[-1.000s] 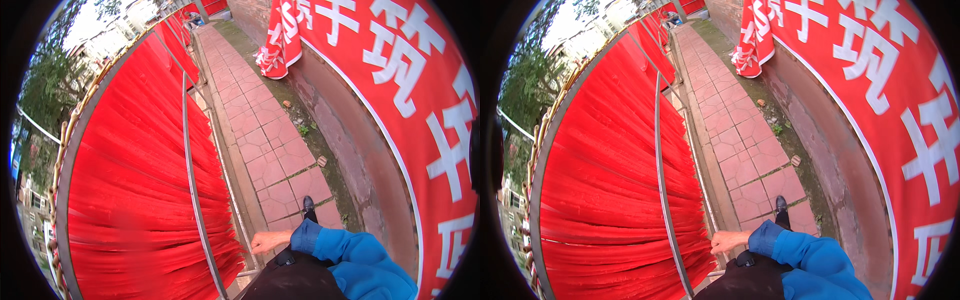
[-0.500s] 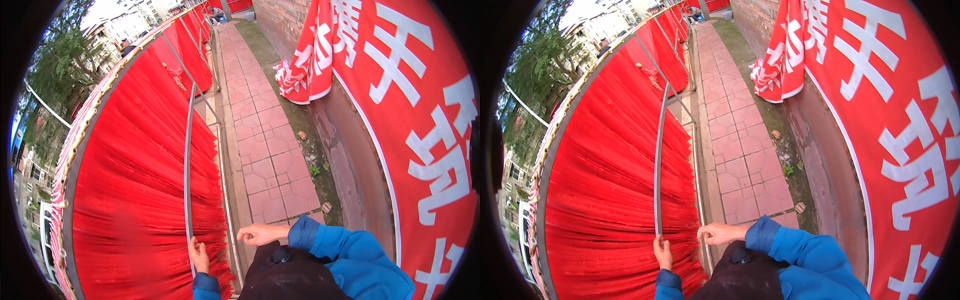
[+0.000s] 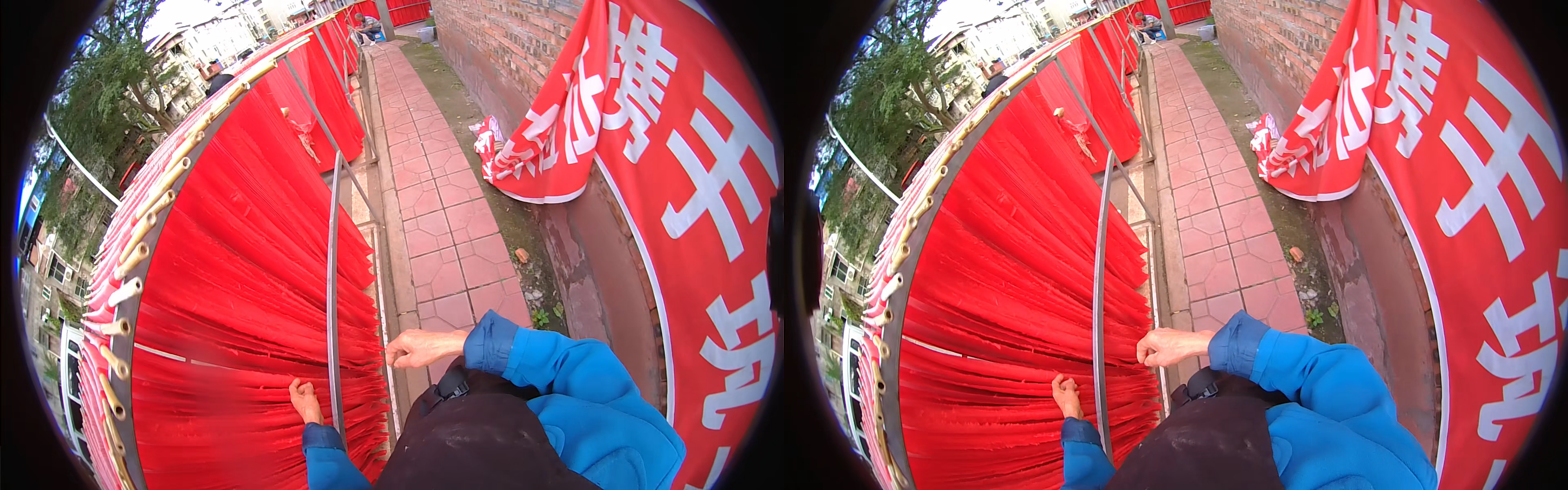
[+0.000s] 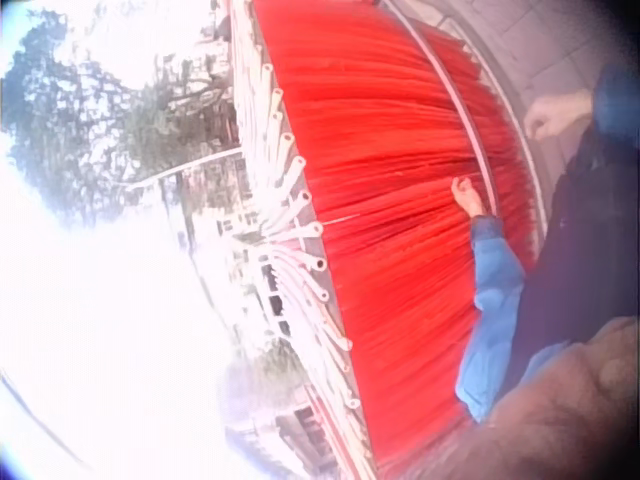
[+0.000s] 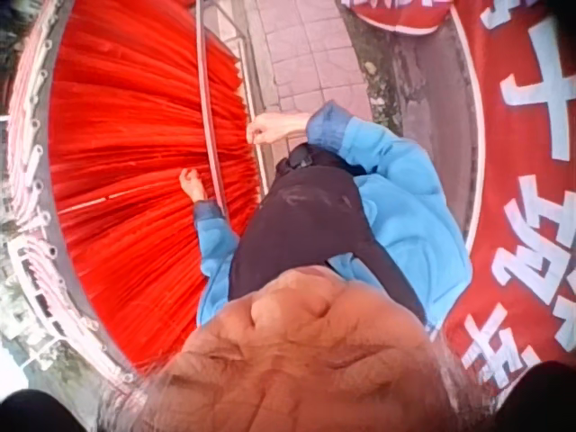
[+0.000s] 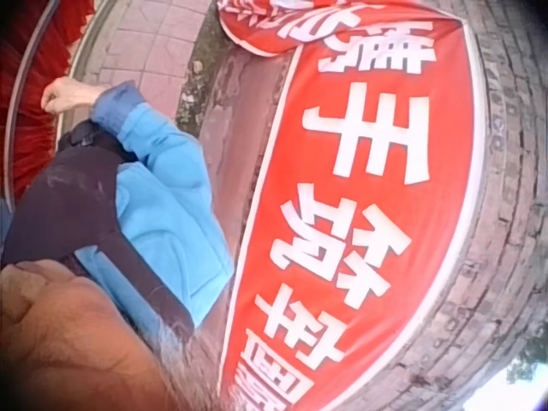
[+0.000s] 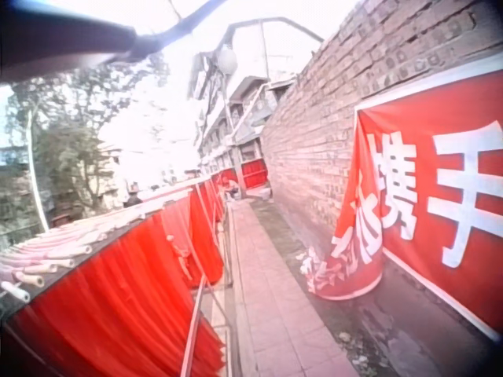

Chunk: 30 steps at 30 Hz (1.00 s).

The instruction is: The person attaches bamboo poles to a metal frame and secures red fabric using white ties. They then remove a bamboo pole from the frame and carry it into a nearby room, placing it on a stool.

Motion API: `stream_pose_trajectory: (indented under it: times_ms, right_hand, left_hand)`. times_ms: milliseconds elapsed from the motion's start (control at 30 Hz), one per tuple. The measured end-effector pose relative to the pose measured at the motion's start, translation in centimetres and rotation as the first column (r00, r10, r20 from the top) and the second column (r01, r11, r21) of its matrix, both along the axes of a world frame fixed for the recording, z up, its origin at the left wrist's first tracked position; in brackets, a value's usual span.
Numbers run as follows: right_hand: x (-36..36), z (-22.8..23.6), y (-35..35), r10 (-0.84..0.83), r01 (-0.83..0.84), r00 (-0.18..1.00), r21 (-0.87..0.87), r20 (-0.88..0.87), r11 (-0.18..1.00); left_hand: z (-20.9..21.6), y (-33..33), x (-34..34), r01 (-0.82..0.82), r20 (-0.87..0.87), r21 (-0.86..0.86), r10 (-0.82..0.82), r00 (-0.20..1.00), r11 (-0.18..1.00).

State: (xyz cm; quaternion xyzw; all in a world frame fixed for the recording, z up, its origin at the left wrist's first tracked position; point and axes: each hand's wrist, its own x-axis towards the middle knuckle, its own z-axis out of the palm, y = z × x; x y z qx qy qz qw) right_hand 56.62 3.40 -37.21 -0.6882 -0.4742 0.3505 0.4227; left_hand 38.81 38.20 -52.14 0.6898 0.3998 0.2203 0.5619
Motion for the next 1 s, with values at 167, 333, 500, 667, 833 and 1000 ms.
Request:
stream_pose_trajectory:
  times_ms: [167,333,500,667,833,1000]
  right_hand:
    - [3.2,-3.3,5.6,0.160,-0.152,0.980,0.073,-0.116,0.986]
    - [7.2,-4.9,9.5,0.274,-0.277,0.936,0.018,-0.222,0.961]
    - [13.4,-4.6,11.9,0.415,-0.442,0.884,-0.099,-0.214,0.891]
    - [19.8,-3.7,12.7,0.426,-0.444,0.881,-0.048,-0.205,0.895]
    - [22.4,-2.7,14.2,0.447,-0.464,0.861,-0.016,-0.241,0.886]
    - [21.5,-2.1,16.9,0.451,-0.461,0.849,0.031,-0.274,0.887]
  left_hand:
    - [-1.8,2.4,-2.2,-0.182,-0.046,0.025,0.183,0.982,0.983]
    - [-0.2,0.4,-0.8,-0.160,-0.193,-0.016,0.154,0.969,0.987]
    - [3.6,-1.9,6.6,-0.257,0.118,0.105,0.245,0.962,0.961]
    - [6.3,-2.1,13.7,-0.450,0.162,0.168,0.426,0.890,0.877]
    - [6.8,0.3,16.7,-0.448,0.089,0.157,0.439,0.894,0.880]
    - [4.6,1.9,16.0,-0.510,0.127,0.222,0.493,0.860,0.831]
